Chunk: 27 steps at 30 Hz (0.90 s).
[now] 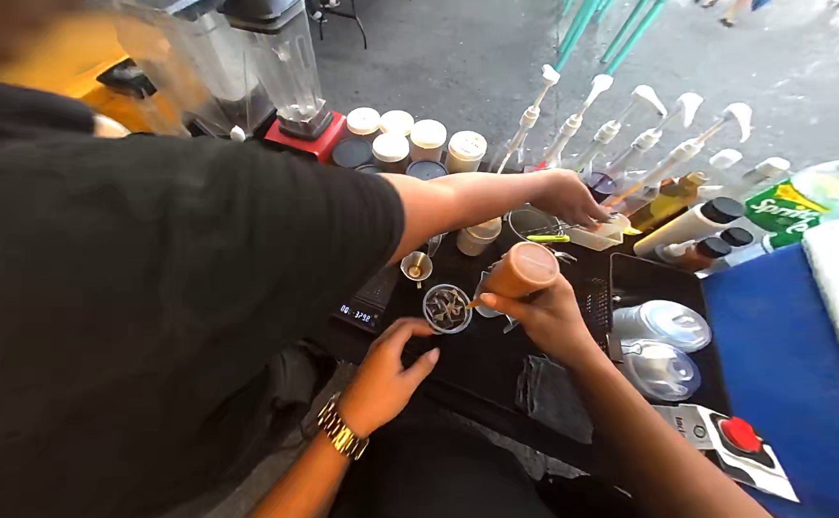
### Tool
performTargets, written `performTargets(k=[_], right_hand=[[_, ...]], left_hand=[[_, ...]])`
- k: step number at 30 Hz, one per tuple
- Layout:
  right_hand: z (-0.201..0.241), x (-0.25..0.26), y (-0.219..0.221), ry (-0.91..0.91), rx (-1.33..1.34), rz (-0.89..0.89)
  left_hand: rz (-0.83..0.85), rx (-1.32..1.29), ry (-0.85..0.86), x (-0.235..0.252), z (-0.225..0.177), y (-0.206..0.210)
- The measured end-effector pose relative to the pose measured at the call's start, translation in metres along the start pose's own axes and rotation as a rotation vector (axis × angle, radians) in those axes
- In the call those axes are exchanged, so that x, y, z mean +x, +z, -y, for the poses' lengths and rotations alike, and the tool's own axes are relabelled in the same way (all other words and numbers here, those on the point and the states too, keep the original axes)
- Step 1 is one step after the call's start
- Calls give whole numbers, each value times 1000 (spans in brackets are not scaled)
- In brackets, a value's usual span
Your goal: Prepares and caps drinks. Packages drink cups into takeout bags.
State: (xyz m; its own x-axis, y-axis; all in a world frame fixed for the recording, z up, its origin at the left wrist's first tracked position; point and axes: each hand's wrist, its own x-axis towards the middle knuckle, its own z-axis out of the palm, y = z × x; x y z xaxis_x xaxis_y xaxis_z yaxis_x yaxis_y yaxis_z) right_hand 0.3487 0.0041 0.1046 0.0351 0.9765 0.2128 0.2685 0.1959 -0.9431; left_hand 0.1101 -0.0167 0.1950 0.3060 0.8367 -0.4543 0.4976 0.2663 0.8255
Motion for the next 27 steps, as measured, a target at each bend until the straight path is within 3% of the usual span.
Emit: performTargets(k=[3,5,9,13,27], right_hand=[[-2,2,-2,-44,-100,123],[-5,6,2,-45,-116,193],[-12,18,9,-145,-140,337],[-11,25,13,-189,-183,408],[-17,33,24,-217,-183,386]], left_hand=[[-107,-84,378,43,51,30],[-90,-133,486,70,57,39],[-25,-242,530,101,43,50],[-100,-178,623,109,40,51],[-200,-122,555,109,44,48]])
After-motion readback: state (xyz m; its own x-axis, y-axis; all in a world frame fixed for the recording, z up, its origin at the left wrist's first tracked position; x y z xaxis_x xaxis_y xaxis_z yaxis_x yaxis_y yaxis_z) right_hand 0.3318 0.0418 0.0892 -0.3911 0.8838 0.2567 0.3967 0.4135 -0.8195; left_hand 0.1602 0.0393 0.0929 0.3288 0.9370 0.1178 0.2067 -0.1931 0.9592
